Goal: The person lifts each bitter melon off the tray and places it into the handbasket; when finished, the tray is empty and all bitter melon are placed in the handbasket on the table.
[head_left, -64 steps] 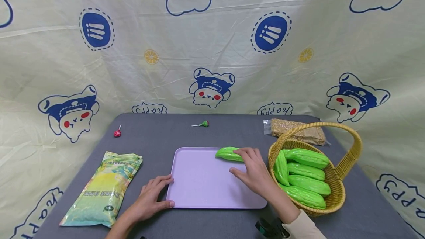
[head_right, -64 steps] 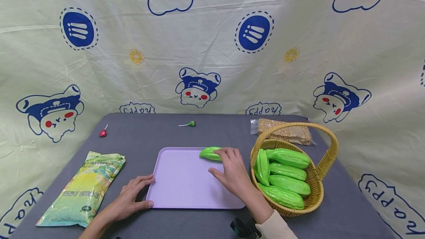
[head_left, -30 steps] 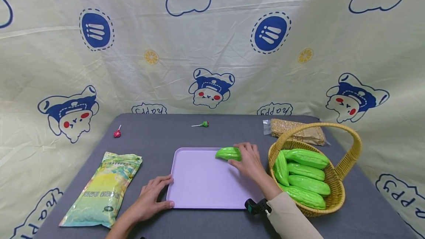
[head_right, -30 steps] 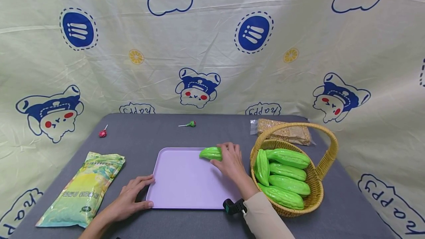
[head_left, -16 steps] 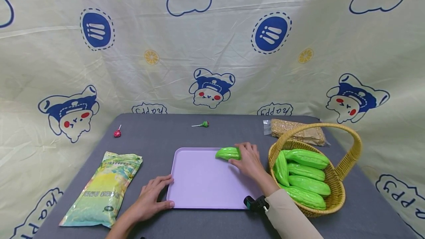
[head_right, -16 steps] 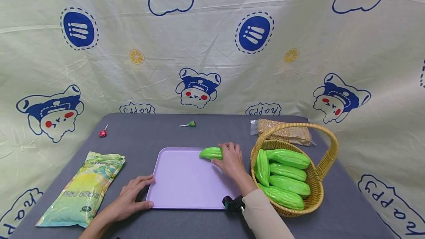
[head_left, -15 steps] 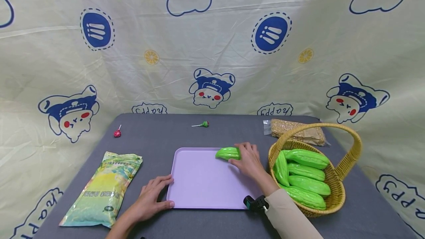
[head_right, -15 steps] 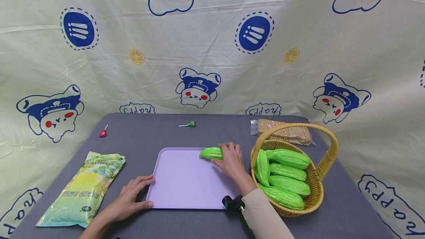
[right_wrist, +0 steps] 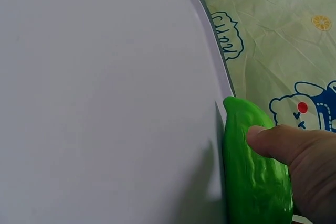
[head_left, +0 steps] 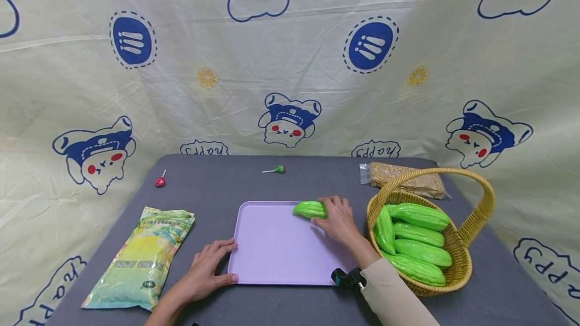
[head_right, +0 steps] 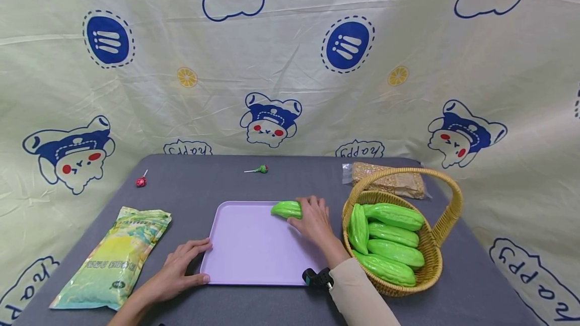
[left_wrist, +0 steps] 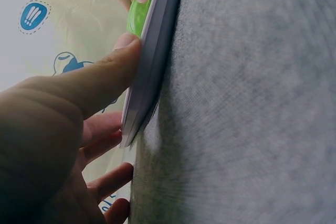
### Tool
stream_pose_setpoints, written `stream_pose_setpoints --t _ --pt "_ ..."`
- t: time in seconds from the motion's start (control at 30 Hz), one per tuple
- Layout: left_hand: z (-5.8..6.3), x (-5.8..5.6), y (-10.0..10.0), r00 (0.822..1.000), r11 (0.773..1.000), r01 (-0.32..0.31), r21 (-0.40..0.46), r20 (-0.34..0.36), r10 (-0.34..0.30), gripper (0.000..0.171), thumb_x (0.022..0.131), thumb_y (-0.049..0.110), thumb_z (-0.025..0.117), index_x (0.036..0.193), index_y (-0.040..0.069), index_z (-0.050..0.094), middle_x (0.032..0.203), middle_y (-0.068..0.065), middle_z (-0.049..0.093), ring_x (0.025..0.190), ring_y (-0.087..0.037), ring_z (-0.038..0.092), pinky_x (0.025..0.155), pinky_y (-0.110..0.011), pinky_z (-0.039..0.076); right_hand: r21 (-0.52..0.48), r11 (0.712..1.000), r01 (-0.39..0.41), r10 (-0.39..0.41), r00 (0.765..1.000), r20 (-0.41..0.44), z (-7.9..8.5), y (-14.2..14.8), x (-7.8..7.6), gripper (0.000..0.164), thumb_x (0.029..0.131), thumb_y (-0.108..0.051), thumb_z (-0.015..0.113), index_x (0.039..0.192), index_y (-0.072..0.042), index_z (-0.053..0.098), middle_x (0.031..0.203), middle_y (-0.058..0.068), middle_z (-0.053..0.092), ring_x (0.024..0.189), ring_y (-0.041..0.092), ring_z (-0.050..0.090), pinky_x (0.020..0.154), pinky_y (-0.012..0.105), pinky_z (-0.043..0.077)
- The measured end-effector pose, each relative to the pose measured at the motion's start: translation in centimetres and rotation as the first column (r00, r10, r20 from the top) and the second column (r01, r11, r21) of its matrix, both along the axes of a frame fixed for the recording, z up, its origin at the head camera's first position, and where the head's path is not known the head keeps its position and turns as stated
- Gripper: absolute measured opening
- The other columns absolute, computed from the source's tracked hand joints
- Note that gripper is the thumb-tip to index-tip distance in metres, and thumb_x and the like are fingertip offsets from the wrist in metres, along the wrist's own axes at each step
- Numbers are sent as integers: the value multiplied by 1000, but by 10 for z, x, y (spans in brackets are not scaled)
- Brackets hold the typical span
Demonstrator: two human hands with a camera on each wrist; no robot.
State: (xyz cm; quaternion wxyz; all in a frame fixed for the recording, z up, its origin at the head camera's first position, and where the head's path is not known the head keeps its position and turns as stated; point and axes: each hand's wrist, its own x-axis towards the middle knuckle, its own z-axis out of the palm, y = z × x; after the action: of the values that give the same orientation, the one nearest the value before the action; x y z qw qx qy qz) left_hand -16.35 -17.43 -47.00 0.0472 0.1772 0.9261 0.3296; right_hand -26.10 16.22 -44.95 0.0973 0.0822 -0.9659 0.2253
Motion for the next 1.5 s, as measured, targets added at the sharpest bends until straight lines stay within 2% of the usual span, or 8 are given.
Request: stream_pose_setpoints --t 0.4,0.87,1.07,1.3,1.5 --pt "0 1 0 1000 1000 4 11 -17 -4 70 77 48 71 134 12 52 143 -6 45 122 -27 41 88 -41 29 2 1000 -13 13 1000 -21 -1 -4 4 55 75 -33 76 123 -9 59 114 14 59 100 29 47 81 42 36" --pt "0 1 0 1000 1000 5 14 -1 -5 70 77 48 71 134 12 51 143 -5 44 123 -27 40 89 -42 29 -13 999 -37 36 997 -65 -2 -4 5 51 77 -28 75 121 -7 60 114 15 61 101 32 51 89 46 37" --pt "1 1 0 1000 1000 8 14 -15 -8 70 77 47 72 134 11 52 143 -6 45 122 -27 41 88 -41 29 -4 999 -39 39 996 -75 -2 -4 7 49 77 -27 75 119 -6 61 113 15 62 99 31 51 88 44 37" --pt "1 1 0 1000 1000 6 14 -13 -6 70 77 47 72 134 12 51 143 -6 45 122 -27 40 88 -41 29 -13 999 -49 47 995 -85 3 -5 10 48 77 -26 76 118 -7 63 109 12 63 93 26 50 82 41 37" --pt "1 1 0 1000 1000 1 15 0 -1 70 77 47 72 134 12 51 143 -5 44 122 -26 40 88 -42 29 -18 998 -60 58 994 -92 14 -8 17 49 76 -26 76 119 -8 62 109 12 62 94 25 50 80 39 37"
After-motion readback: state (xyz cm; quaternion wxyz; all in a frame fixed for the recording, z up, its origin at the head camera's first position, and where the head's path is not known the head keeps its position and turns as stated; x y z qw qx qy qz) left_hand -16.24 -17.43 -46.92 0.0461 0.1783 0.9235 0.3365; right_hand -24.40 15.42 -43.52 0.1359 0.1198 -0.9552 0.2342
